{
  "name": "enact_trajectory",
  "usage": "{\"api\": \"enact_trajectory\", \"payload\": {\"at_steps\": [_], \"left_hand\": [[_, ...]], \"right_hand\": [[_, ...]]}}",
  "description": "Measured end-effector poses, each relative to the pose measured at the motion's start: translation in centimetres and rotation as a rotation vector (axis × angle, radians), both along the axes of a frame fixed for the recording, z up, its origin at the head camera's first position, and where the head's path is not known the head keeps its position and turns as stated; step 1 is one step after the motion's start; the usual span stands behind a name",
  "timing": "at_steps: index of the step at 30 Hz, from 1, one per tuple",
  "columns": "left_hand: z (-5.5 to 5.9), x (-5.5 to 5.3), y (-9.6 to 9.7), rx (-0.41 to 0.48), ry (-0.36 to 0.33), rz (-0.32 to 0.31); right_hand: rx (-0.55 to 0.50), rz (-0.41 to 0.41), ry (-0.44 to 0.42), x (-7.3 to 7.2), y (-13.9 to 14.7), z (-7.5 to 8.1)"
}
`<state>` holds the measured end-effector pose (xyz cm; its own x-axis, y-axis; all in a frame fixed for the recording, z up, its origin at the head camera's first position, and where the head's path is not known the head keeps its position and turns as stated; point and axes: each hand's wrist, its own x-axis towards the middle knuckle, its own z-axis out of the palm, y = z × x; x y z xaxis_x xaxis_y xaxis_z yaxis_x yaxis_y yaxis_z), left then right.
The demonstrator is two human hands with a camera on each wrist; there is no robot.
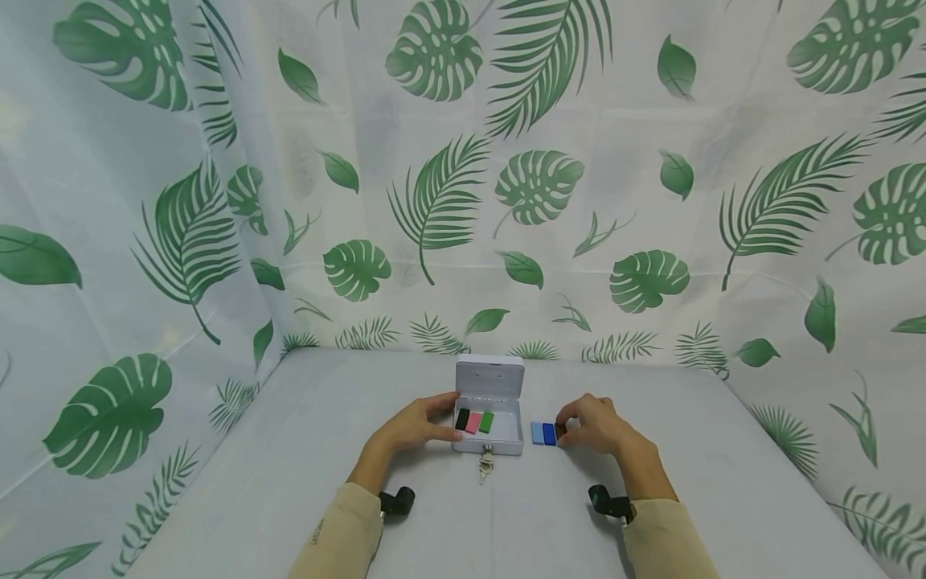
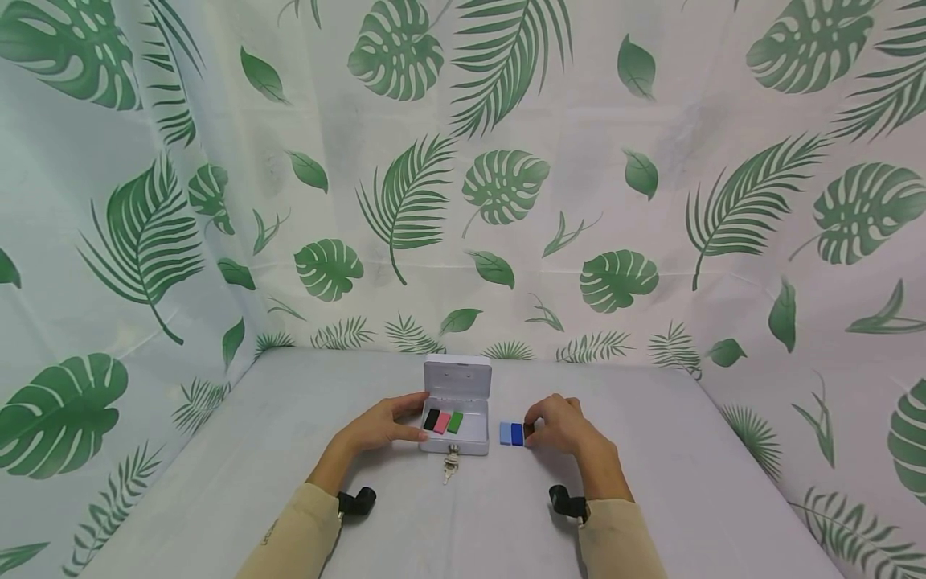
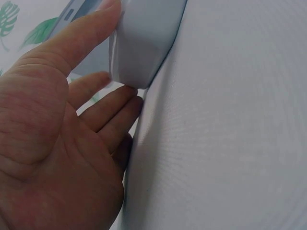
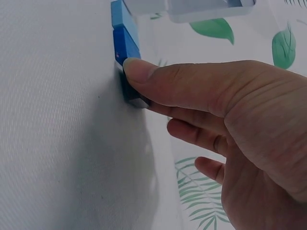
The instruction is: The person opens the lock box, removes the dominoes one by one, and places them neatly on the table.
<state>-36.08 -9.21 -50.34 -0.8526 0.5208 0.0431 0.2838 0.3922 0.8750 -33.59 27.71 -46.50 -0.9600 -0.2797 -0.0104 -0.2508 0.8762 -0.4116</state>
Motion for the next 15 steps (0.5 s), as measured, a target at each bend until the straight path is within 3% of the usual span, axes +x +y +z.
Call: {"api": "enact_trajectory", "payload": {"at_steps": [15], "left_hand": [[-0.10,-0.03,0.00,-0.001,0.010,-0.004]], "right_hand": [[0.018,-0.001,0.018,-0.03,-0.16,-0.11]]}}
